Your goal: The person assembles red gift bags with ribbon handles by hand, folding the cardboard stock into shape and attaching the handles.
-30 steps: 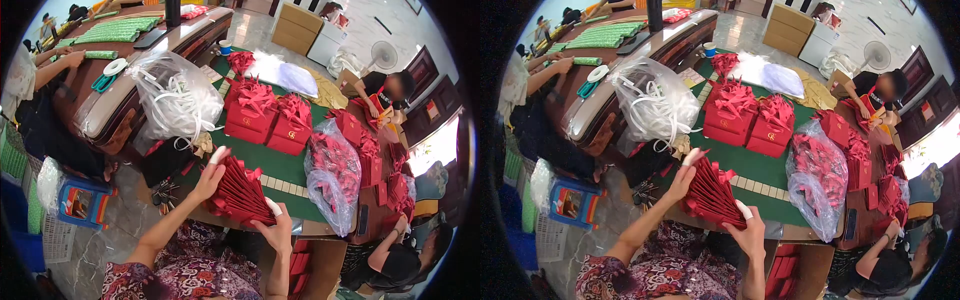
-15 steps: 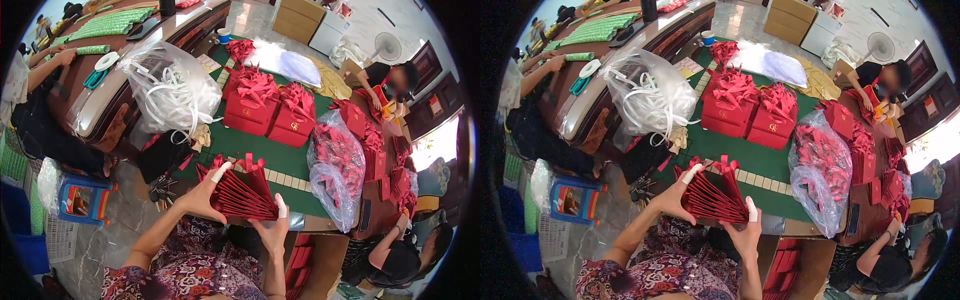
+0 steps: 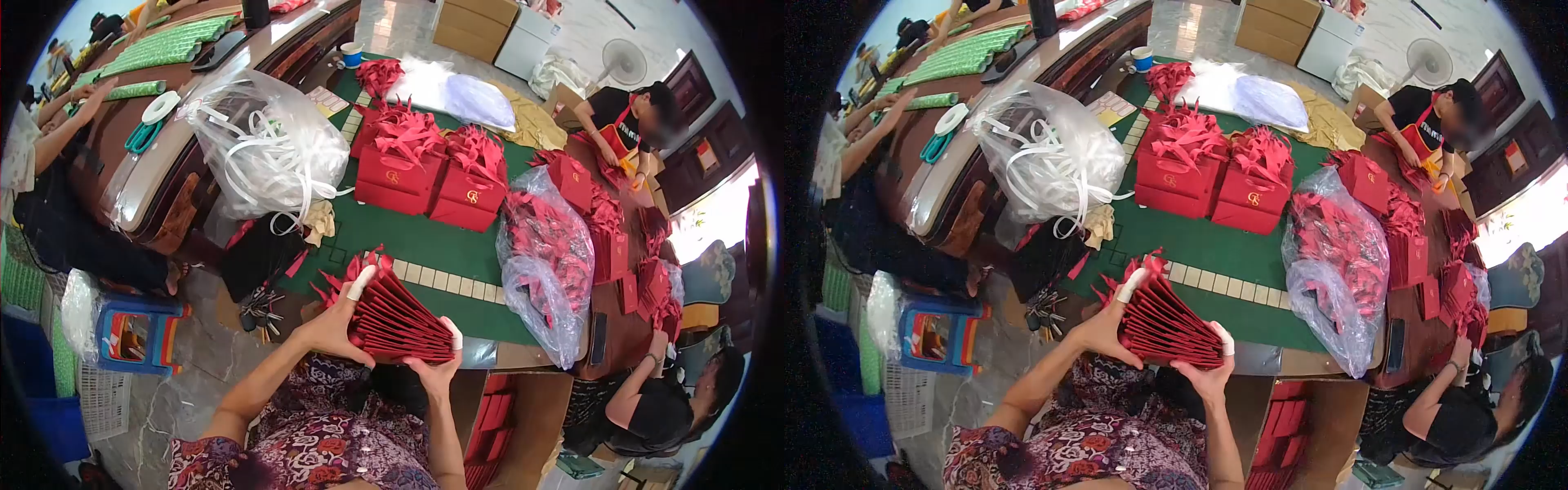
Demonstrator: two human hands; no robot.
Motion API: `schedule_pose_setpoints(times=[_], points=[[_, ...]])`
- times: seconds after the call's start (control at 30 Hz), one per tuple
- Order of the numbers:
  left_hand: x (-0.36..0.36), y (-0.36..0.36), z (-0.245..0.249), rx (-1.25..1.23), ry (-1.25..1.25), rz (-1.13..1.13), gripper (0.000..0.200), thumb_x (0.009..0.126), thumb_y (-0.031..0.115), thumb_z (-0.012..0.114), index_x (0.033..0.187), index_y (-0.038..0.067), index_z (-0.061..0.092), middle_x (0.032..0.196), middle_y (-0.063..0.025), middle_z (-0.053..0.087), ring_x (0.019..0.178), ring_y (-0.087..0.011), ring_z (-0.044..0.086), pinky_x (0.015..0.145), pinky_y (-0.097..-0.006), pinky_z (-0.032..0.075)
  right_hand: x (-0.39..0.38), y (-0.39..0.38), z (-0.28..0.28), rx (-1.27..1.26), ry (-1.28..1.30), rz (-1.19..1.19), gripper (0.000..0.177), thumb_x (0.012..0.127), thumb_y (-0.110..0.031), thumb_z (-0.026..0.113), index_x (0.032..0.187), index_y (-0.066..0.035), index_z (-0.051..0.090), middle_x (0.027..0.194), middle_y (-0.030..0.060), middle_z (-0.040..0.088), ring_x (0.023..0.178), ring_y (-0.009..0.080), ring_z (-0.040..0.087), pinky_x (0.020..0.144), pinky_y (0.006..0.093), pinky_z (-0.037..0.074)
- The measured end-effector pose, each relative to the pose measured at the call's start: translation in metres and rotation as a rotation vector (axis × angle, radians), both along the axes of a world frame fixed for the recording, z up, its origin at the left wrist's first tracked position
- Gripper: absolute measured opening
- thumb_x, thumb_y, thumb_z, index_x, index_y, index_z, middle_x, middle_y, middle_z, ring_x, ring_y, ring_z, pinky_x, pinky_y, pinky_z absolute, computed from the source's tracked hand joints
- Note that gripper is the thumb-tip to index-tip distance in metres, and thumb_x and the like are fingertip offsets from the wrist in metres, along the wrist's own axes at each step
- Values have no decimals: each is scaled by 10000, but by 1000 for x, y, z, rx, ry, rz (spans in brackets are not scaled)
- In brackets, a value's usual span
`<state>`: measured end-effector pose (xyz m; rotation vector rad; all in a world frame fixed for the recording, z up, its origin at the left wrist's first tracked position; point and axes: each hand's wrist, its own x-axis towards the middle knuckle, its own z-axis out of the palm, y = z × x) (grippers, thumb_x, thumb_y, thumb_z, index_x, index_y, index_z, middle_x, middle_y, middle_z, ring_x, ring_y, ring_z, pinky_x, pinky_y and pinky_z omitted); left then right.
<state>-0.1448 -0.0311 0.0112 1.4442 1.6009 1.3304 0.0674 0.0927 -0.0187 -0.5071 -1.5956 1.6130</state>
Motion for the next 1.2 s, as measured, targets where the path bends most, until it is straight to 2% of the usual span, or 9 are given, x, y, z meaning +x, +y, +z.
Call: schedule_pose_setpoints(times=[0.13, 0.2, 0.33, 0.5, 0.83, 0.9, 1.03, 1.07, 1.2], points=[[5, 6, -11, -44, 91, -61, 1469, 546, 493, 934, 1561, 55, -33, 1532, -216, 197, 1409, -368, 256, 1178, -459, 222, -13, -8, -5, 156, 65, -176, 1030, 584, -169, 961, 1403, -3, 358, 1270, 191, 550, 1146, 276, 579, 998, 410, 484], [13, 9, -18, 126, -28, -8, 1514, 488, 482, 960, 1560, 37, -14, 1564, -211, 177, 1456, -354, 202, 1193, -447, 183, -14, -4, -8, 182, 56, -169, 1044, 587, -188, 961, 1408, -5, 343, 1271, 198, 546, 1134, 284, 581, 990, 416, 487], [0, 0, -8, 14, 109, -23, 1501, 484, 488, 959, 1561, 34, 17, 1563, -209, 180, 1453, -358, 198, 1188, -449, 194, -10, 1, -20, 227, 66, -92, 1098, 571, -264, 971, 1420, -4, 324, 1305, 218, 524, 1146, 300, 579, 998, 432, 484], [-11, -4, 3, -56, 196, -96, 1468, 508, 527, 931, 1564, 45, 32, 1534, -243, 205, 1408, -410, 252, 1167, -488, 231, -6, -8, -21, 82, 58, -111, 1181, 527, -370, 967, 1438, -7, 308, 1341, 232, 515, 1196, 319, 561, 1029, 453, 470], [-1, -8, -7, 41, 171, -63, 1501, 480, 564, 931, 1555, 1, 47, 1573, -215, 177, 1437, -338, 241, 1178, -447, 205, -3, -9, -37, 113, 96, -138, 1234, 526, -402, 972, 1459, -39, 251, 1329, 217, 514, 1209, 331, 550, 1037, 472, 457], [-3, -16, -9, 113, 14, 7, 1417, 530, 577, 905, 1560, 25, 103, 1561, -210, 208, 1425, -380, 248, 1175, -452, 214, -1, -13, -30, 83, 55, -169, 1289, 514, -505, 945, 1469, 19, 256, 1381, 155, 452, 1234, 287, 515, 1052, 431, 440], [-3, -23, -31, 157, -141, 63, 1144, 784, 619, 712, 1556, 0, 136, 1584, -201, 198, 1462, -346, 213, 1181, -431, 185, -1, -14, -25, 148, -25, -212, 1334, 495, -635, 895, 1463, 36, 269, 1361, 157, 468, 1234, 292, 510, 1066, 441, 413], [-1, -22, -33, 170, -162, 59, 1001, 900, 626, 551, 1554, -7, 136, 1590, -212, 189, 1473, -344, 190, 1187, -428, 159, -2, -16, -25, 125, -44, -239, 1342, 479, -665, 886, 1449, 44, 287, 1353, 159, 470, 1229, 293, 511, 1066, 445, 408], [-3, -11, -31, 90, -89, 36, 987, 940, 711, 335, 1541, -48, 145, 1598, -204, 188, 1478, -343, 172, 1192, -421, 107, -1, -14, -24, 149, -67, -242, 1319, 495, -670, 884, 1434, 37, 286, 1331, 160, 480, 1220, 295, 516, 1064, 449, 408]])
